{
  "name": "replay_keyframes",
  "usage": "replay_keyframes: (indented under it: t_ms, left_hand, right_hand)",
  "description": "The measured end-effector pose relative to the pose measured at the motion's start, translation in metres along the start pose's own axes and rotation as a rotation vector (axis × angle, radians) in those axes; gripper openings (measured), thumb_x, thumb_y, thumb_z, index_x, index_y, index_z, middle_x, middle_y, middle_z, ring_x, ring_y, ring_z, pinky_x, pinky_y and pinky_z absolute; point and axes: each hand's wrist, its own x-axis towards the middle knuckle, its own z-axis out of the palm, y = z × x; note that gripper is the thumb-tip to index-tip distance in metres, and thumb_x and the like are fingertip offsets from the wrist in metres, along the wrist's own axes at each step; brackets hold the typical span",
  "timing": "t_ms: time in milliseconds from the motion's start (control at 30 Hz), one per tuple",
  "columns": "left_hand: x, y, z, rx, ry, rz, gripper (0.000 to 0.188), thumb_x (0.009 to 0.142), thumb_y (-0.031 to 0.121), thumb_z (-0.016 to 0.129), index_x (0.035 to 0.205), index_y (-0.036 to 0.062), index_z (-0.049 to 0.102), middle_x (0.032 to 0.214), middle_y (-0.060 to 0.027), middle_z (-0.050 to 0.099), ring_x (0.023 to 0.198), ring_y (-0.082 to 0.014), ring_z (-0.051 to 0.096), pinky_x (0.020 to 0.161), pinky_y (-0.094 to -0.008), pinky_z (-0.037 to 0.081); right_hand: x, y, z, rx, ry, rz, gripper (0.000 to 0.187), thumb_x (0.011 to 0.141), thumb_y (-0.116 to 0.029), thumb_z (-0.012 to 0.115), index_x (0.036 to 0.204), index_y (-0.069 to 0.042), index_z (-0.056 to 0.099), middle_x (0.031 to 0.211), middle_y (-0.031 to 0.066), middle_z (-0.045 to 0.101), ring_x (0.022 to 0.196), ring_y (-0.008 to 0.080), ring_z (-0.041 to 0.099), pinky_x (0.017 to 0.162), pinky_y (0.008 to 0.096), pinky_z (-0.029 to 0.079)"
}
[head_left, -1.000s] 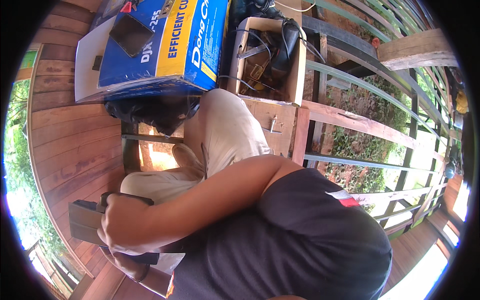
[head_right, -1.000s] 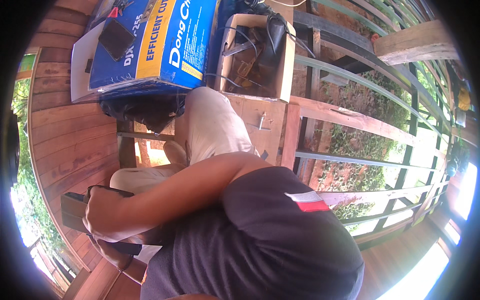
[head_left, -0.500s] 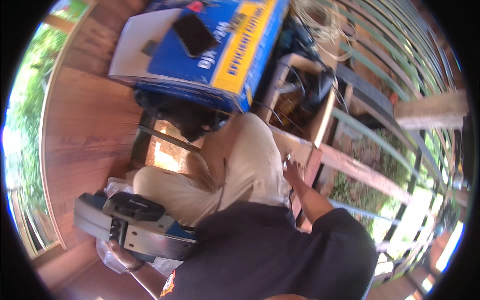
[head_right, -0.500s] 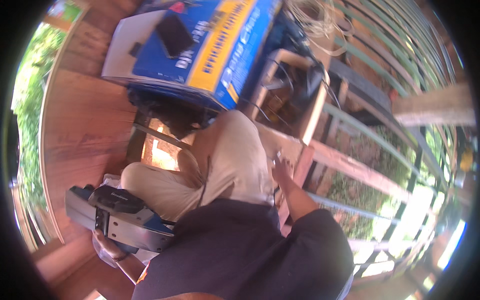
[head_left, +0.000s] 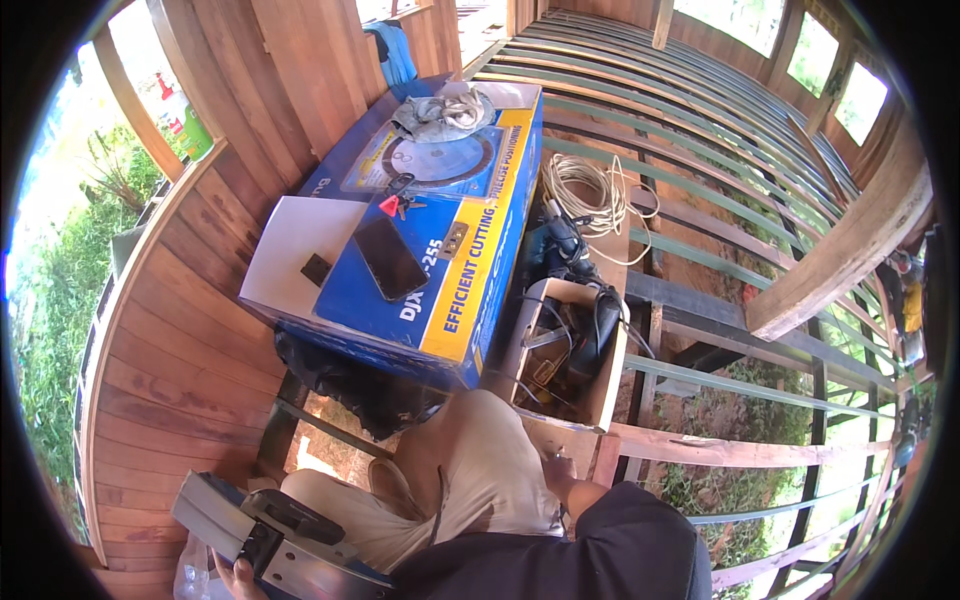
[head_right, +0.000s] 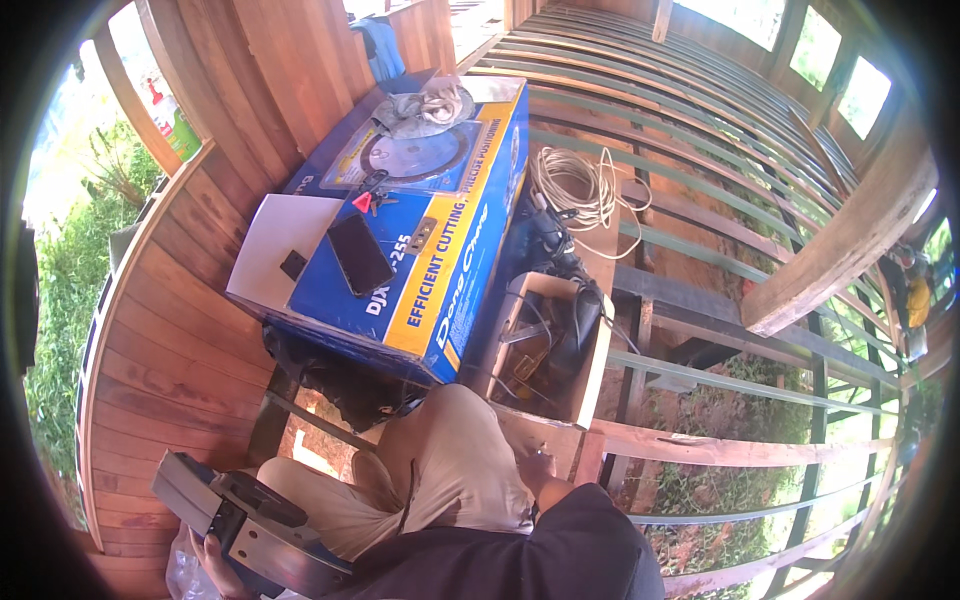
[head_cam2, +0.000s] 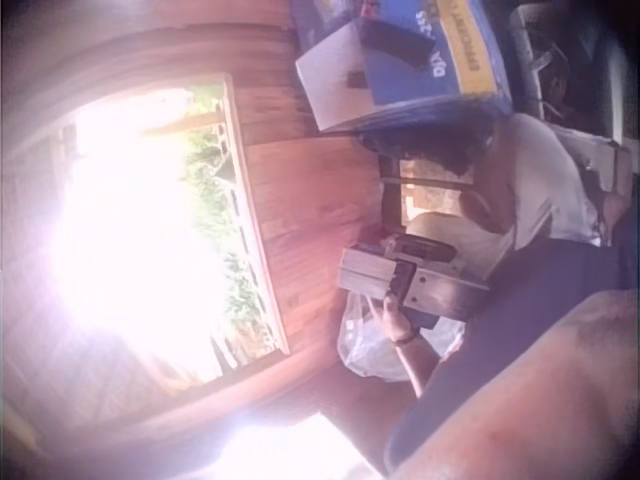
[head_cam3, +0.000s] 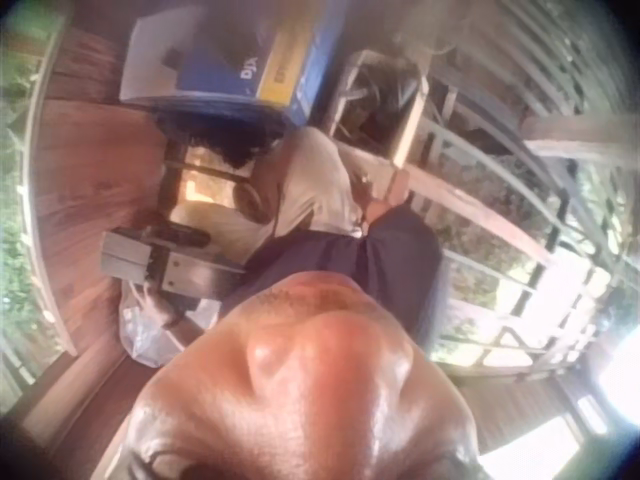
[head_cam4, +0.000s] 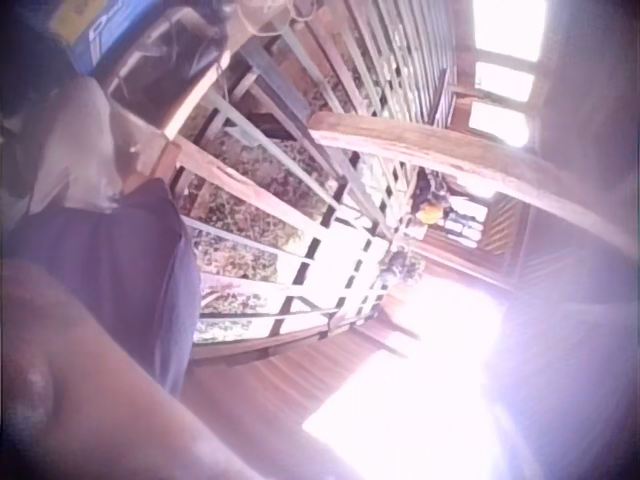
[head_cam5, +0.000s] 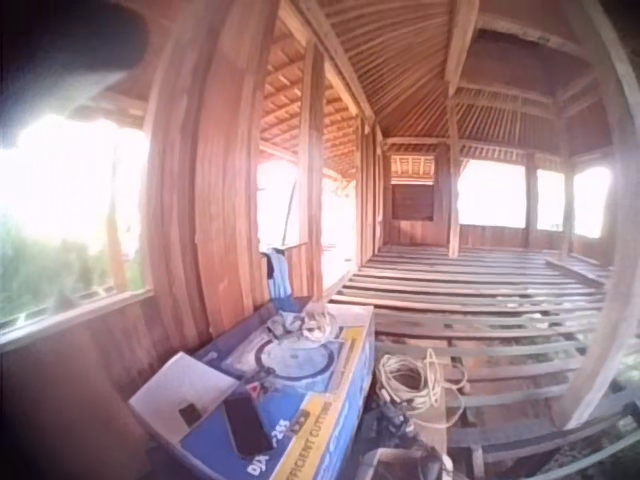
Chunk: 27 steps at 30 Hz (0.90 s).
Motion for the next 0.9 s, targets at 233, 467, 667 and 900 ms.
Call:
replay_keyframes:
  t_ms: [233, 467, 667, 900]
  left_hand:
    - [-0.019, 0.028, 0.02, -0.017, 0.158, -0.202, 0.089, 0.087, 0.027, 0.076, 0.161, -0.0033, 0.037, 0.146, -0.0151, 0.058, 0.128, -0.0254, 0.059, 0.11, -0.039, 0.047]
    - [-0.001, 0.069, 0.069, -0.085, -0.075, -0.141, 0.066, 0.086, 0.025, 0.089, 0.139, -0.0006, 0.059, 0.125, -0.0058, 0.066, 0.116, -0.0129, 0.059, 0.102, -0.0319, 0.049]
    - [0.005, 0.079, 0.081, 0.172, -0.067, -0.111, 0.071, 0.08, 0.034, 0.093, 0.134, 0.0002, 0.061, 0.121, -0.0105, 0.066, 0.116, -0.0183, 0.062, 0.104, -0.0342, 0.05]
    - [0.007, 0.074, 0.092, 0.333, -0.076, 0.022, 0.076, 0.077, 0.037, 0.092, 0.134, -0.0017, 0.059, 0.125, -0.0176, 0.065, 0.118, -0.0271, 0.064, 0.104, -0.0388, 0.052]
  right_hand:
    - [0.021, 0.012, 0.002, 0.136, -0.106, 0.155, 0.042, 0.102, -0.025, 0.056, 0.141, -0.012, 0.063, 0.135, 0.0179, 0.07, 0.118, 0.0361, 0.072, 0.101, 0.0499, 0.056]
    - [-0.04, 0.053, -0.093, 0.761, 0.268, 0.2, 0.034, 0.097, -0.019, 0.059, 0.121, 0.004, 0.061, 0.111, 0.0221, 0.068, 0.093, 0.0331, 0.069, 0.082, 0.0432, 0.057]
    - [-0.113, 0.002, -0.268, 1.053, 0.45, -0.223, 0.014, 0.101, -0.004, 0.055, 0.113, 0.002, 0.059, 0.097, 0.0106, 0.062, 0.086, 0.0168, 0.062, 0.075, 0.0307, 0.051]
    - [-0.177, -0.162, -0.418, 0.888, 0.516, -1.131, 0.021, 0.089, 0.008, 0.07, 0.108, 0.001, 0.069, 0.1, 0.0122, 0.07, 0.083, 0.0178, 0.066, 0.075, 0.0334, 0.054]
